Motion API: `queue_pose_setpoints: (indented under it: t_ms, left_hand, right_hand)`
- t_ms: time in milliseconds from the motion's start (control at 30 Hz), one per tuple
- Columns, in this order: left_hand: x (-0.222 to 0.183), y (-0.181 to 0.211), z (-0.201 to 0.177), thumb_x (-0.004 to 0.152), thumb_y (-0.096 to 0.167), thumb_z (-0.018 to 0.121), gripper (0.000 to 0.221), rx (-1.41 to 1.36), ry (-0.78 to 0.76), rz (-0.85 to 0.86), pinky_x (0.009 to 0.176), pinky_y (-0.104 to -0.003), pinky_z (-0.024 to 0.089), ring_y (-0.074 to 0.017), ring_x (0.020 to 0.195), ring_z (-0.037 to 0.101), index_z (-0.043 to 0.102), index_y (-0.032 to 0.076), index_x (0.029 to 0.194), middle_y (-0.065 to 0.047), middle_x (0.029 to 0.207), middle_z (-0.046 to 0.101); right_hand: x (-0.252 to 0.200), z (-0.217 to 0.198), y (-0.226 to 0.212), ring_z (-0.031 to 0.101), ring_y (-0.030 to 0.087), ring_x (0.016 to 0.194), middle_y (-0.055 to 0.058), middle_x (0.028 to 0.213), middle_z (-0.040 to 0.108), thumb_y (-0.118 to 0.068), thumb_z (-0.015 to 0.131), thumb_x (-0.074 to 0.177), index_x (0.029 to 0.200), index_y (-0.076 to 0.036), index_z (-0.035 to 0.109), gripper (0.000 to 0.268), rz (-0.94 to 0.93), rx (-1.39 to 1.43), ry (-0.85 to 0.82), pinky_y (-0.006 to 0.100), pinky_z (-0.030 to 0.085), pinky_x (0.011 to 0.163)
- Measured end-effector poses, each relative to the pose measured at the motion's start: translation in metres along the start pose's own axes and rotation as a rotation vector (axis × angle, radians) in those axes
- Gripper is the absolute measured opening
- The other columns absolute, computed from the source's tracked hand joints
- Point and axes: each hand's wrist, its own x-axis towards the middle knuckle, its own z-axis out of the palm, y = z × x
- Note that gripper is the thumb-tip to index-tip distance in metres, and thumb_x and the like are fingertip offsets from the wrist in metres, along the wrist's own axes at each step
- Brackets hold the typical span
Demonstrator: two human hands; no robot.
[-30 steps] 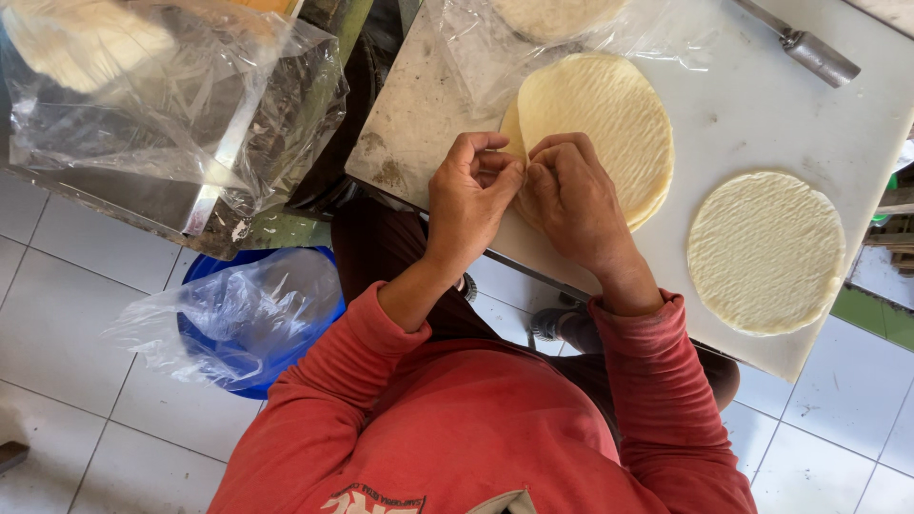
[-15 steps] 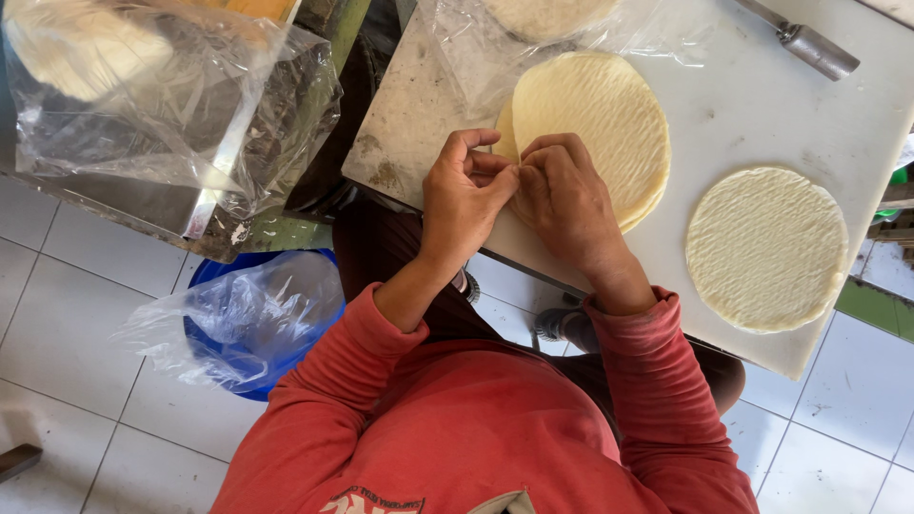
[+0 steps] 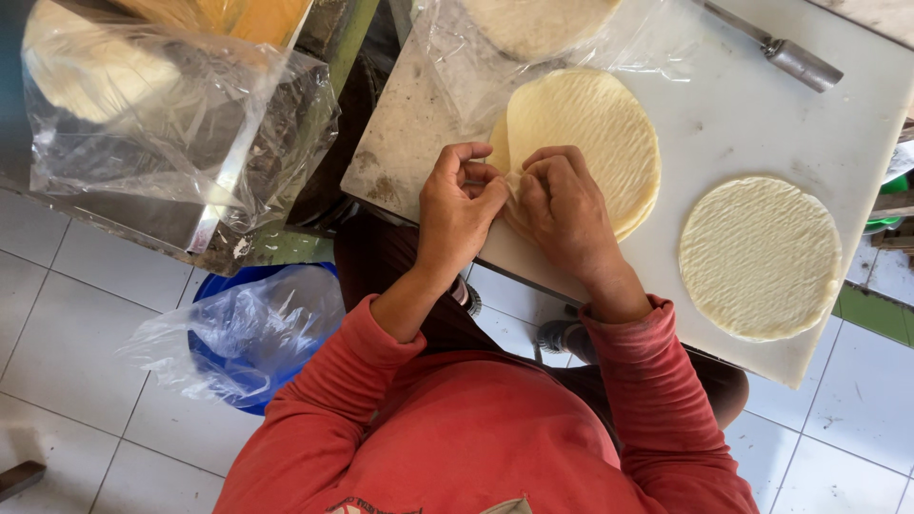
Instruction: The person separates thin dough sheets from a stack on a table by hand and places them individually onto a second stack.
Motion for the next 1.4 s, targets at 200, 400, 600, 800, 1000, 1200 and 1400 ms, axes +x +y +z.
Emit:
queue_pose_setpoints:
  t_ms: [200,400,600,800,1000,1200,1400]
  left_hand:
    - [0.0,-0.001,0.0,0.094,0.003,0.07,0.029,0.12,-0.023,0.052,0.067,-0.024,0.059,-0.0111,0.08,0.069,0.061,-0.001,0.121,-0.007,0.097,0.07]
    - [0.001,0.004,-0.002,0.093,0.009,0.074,0.036,0.073,-0.078,-0.012,0.067,-0.023,0.059,-0.0086,0.085,0.069,0.057,-0.002,0.123,-0.005,0.101,0.069]
    - [0.004,0.008,0.0,0.092,0.006,0.069,0.038,0.072,-0.052,-0.059,0.067,-0.023,0.061,-0.0093,0.078,0.069,0.062,-0.004,0.127,-0.005,0.094,0.071]
    - [0.001,0.013,0.005,0.095,0.012,0.072,0.022,0.331,-0.005,0.111,0.07,-0.025,0.06,-0.0103,0.078,0.071,0.075,0.0,0.112,-0.007,0.098,0.076]
    - [-0.001,0.02,0.01,0.091,0.018,0.077,0.023,0.434,0.0,0.078,0.062,-0.026,0.054,-0.0126,0.067,0.063,0.078,0.005,0.11,-0.007,0.095,0.079]
    - [0.001,0.019,0.011,0.092,0.015,0.079,0.025,0.206,-0.073,0.065,0.07,-0.023,0.057,-0.0069,0.076,0.068,0.077,0.001,0.113,-0.007,0.092,0.08]
    - [0.001,0.014,0.013,0.097,0.009,0.072,0.025,0.062,-0.078,0.067,0.078,-0.023,0.06,-0.0094,0.086,0.072,0.072,-0.001,0.12,-0.008,0.1,0.078]
  right_hand:
    - [0.0,-0.001,0.001,0.067,0.033,0.093,0.019,0.11,0.065,-0.001,0.065,0.097,0.101,0.002,0.058,0.009,-0.017,-0.01,0.018,0.041,0.056,0.079]
    - [-0.001,0.006,0.005,0.066,0.034,0.095,0.018,0.109,0.064,0.0,0.067,0.098,0.102,0.002,0.057,0.011,-0.107,-0.042,0.039,0.042,0.057,0.079]
    - [-0.002,0.009,0.009,0.062,0.037,0.097,0.018,0.106,0.062,0.0,0.071,0.092,0.099,0.003,0.056,0.017,-0.192,-0.108,0.06,0.044,0.056,0.078]
    - [-0.003,0.005,0.004,0.066,0.03,0.089,0.017,0.108,0.066,-0.002,0.07,0.101,0.104,0.001,0.061,0.01,-0.078,-0.013,0.08,0.038,0.056,0.077]
    - [0.001,-0.006,0.001,0.061,0.009,0.073,0.005,0.09,0.072,-0.02,0.081,0.091,0.104,-0.002,0.068,0.026,0.282,0.202,-0.018,0.025,0.053,0.065]
    - [-0.001,-0.013,0.01,0.065,0.004,0.083,0.002,0.093,0.074,-0.017,0.075,0.097,0.106,-0.002,0.068,0.018,0.466,0.652,-0.022,0.021,0.055,0.073]
    - [-0.004,-0.011,0.009,0.07,0.009,0.082,0.004,0.093,0.073,-0.013,0.073,0.098,0.11,-0.001,0.065,0.018,0.333,0.352,0.13,0.024,0.059,0.072]
